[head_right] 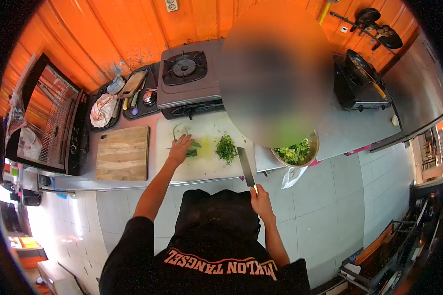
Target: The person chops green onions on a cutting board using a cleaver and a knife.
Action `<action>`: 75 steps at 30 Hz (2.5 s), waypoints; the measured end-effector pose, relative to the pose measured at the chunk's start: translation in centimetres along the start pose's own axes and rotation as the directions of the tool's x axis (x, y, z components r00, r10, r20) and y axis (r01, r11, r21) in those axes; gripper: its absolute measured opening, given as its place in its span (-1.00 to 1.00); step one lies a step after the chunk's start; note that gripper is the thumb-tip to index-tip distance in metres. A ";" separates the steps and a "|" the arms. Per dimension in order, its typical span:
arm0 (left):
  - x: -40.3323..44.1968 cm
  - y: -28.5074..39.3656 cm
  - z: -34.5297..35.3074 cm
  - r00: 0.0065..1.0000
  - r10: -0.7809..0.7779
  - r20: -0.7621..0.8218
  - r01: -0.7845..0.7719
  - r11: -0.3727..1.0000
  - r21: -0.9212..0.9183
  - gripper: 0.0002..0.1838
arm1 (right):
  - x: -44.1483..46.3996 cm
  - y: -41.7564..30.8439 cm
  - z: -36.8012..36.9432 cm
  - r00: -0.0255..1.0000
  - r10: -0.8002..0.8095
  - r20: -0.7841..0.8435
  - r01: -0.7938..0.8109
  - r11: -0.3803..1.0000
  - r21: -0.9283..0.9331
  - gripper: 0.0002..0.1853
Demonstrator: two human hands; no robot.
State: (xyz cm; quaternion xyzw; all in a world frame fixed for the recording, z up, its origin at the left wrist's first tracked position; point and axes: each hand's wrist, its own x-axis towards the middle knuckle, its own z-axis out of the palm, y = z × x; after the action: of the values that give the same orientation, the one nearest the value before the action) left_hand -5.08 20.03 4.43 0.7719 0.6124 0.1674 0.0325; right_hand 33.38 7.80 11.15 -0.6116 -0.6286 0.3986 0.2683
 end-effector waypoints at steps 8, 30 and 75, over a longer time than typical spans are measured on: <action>1.2 -2.7 -1.6 0.939 0.049 0.340 -0.109 0.981 0.159 -0.77 | -1.4 0.0 0.5 0.985 0.133 -0.108 -0.129 0.991 0.043 -0.79; -1.3 -3.9 1.2 0.944 0.278 0.180 -0.236 0.946 -0.222 -0.73 | 9.9 -9.3 15.8 0.995 0.020 0.102 -0.015 0.999 -0.047 -0.79; 0.6 -4.3 2.6 0.831 0.555 0.038 -0.486 0.758 -0.435 -0.86 | 10.5 -10.9 21.7 0.948 0.107 -0.300 -0.188 0.948 -0.258 -0.84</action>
State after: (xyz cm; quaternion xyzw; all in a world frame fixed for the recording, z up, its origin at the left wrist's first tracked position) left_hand -8.18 22.11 1.03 0.8985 0.3193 0.2294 0.1951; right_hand 8.31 15.09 7.00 -0.7398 -0.5864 0.2324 0.2342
